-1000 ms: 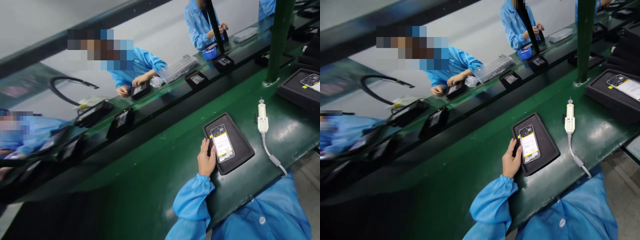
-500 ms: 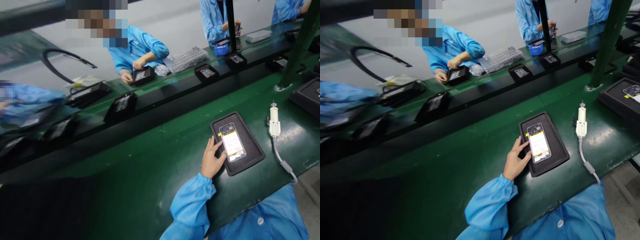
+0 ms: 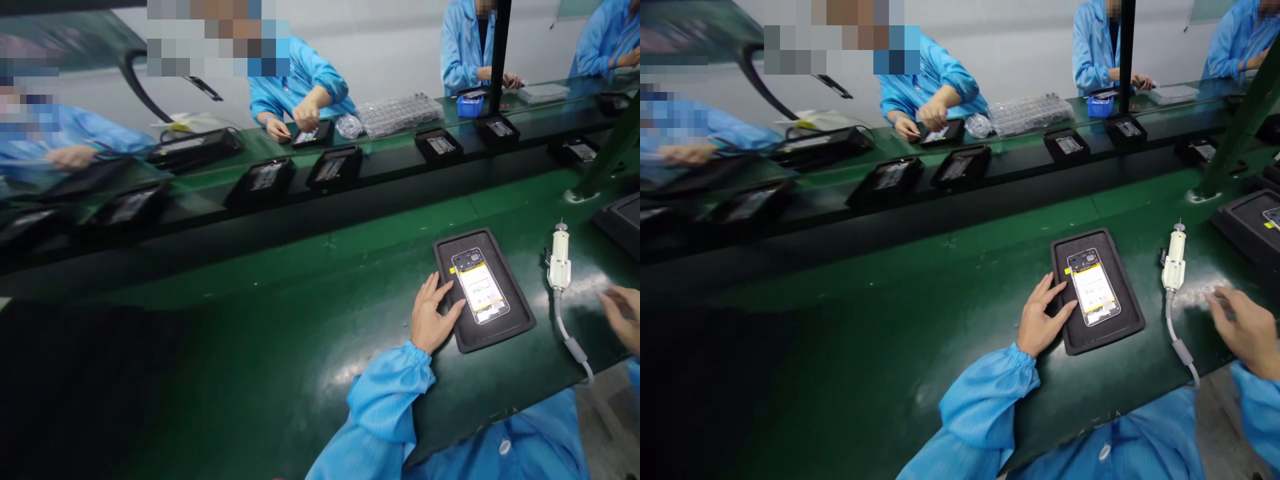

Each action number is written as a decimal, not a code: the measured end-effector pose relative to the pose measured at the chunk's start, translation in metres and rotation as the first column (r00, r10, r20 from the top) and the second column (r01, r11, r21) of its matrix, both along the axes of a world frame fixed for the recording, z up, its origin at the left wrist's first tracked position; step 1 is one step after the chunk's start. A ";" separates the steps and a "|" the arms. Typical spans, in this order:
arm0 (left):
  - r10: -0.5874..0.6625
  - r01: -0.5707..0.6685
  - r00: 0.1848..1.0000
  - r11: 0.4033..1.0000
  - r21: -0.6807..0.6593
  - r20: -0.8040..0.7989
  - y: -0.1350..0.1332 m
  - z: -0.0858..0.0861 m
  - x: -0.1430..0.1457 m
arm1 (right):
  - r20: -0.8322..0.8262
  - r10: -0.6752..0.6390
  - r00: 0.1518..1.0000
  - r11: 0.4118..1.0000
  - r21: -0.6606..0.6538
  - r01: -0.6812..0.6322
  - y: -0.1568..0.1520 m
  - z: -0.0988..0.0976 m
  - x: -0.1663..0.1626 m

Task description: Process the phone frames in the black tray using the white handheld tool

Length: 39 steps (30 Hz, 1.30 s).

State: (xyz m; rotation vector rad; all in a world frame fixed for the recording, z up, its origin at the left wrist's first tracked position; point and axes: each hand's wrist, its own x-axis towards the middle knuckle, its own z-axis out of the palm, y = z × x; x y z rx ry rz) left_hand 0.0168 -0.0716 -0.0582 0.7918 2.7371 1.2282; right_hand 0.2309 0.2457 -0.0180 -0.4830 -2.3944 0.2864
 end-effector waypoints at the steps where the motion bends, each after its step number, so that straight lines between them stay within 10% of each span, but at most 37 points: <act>1: -0.004 0.004 1.000 1.000 -0.003 -0.013 0.000 -0.001 0.000 | -0.004 0.052 0.999 0.998 0.038 -0.052 -0.001 -0.004 -0.016; 13: -0.034 0.028 0.995 0.998 -0.059 -0.096 -0.003 -0.004 -0.001 | 0.040 0.122 0.992 0.991 0.044 -0.124 -0.004 -0.025 -0.050; 20: -0.004 0.002 0.997 1.000 -0.031 -0.075 -0.002 -0.002 -0.001 | -0.171 0.055 0.984 0.998 0.047 -0.048 -0.045 -0.003 -0.075; 24: 0.076 -0.076 0.997 0.995 0.064 -0.004 -0.002 -0.002 -0.002 | 0.054 0.308 0.950 0.947 0.083 -0.312 -0.126 0.006 -0.104; 28: 0.092 -0.094 0.995 0.991 0.098 0.033 -0.002 -0.004 -0.002 | 0.390 0.170 0.905 0.946 0.194 -0.261 -0.179 -0.007 -0.125; 39: 0.012 -0.010 1.000 0.997 0.081 -0.023 -0.001 -0.003 -0.002 | 0.513 0.090 0.854 0.965 0.166 -0.201 -0.164 0.009 -0.134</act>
